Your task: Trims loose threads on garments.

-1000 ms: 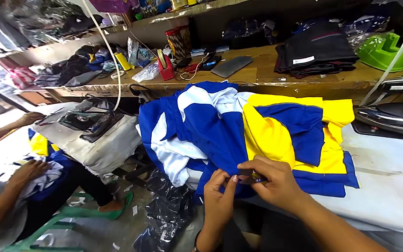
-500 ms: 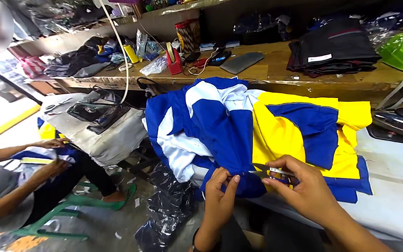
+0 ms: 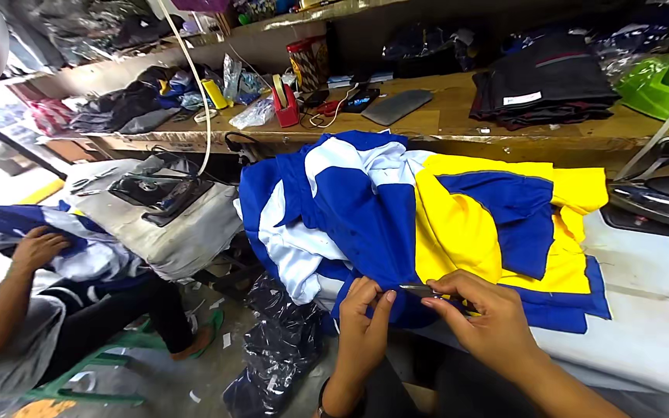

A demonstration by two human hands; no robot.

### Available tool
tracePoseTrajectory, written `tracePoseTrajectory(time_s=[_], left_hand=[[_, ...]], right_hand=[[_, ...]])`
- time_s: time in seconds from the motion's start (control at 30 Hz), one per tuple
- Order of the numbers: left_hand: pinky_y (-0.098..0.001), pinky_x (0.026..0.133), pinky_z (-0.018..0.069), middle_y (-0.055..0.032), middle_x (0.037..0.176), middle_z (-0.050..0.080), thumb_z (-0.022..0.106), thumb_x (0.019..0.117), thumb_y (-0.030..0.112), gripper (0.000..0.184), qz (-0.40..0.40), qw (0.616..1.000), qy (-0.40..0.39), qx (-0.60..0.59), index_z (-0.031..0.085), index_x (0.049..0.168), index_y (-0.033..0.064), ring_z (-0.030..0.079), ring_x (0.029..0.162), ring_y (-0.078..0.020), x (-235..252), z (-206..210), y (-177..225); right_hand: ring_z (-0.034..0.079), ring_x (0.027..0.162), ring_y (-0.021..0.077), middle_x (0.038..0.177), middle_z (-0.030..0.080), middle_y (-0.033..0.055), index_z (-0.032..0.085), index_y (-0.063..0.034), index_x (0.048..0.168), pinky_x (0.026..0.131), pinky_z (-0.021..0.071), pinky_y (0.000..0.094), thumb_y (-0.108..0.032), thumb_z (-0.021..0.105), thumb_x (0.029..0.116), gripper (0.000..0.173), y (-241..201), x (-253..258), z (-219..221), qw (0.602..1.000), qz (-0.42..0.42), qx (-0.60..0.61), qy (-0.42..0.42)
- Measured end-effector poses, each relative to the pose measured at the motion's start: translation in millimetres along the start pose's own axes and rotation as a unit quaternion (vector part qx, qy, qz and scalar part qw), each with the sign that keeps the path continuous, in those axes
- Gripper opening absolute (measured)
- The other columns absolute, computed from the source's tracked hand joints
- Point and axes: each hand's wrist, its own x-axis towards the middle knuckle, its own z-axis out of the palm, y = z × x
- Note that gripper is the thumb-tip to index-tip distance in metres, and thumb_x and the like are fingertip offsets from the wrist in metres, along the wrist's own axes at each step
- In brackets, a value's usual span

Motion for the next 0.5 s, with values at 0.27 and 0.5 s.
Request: tracePoseTrajectory(time_s=[0.27,0.5], left_hand=[[-0.0214,0.083,0.0527,-0.0014,0.09,0.069,0.059,0.098,0.009,0.017,-0.01,0.999,0.009,-0.03,0.071,0.092,-0.0003,0.064,0.088,-0.0048,-1.2,3.5,1.8],[-0.0215,0.081,0.0575,-0.0013,0.096,0.073,0.06,0.0982,0.003,0.015,-0.08,0.98,0.049,-0.175,0.074,0.097,0.0001,0.068,0.086,-0.0039,-6.2,13.6,11.6]], right_hand=[[0.062,0.073,-0.0064,0.089,0.073,-0.0034,0.072,-0.0064,0.097,0.063,0.0511,0.0092,-0.028,0.072,0.0928,0.022,-0.6,-0.2,1.0,0.988,0.089,0.129,-0.001],[0.065,0.083,-0.0011,0.095,0.074,0.0054,0.074,-0.003,0.102,0.07,0.0499,0.0101,-0.029,0.072,0.0949,0.027,-7.7,-9.8,9.7,0.997,0.007,0.037,0.061]])
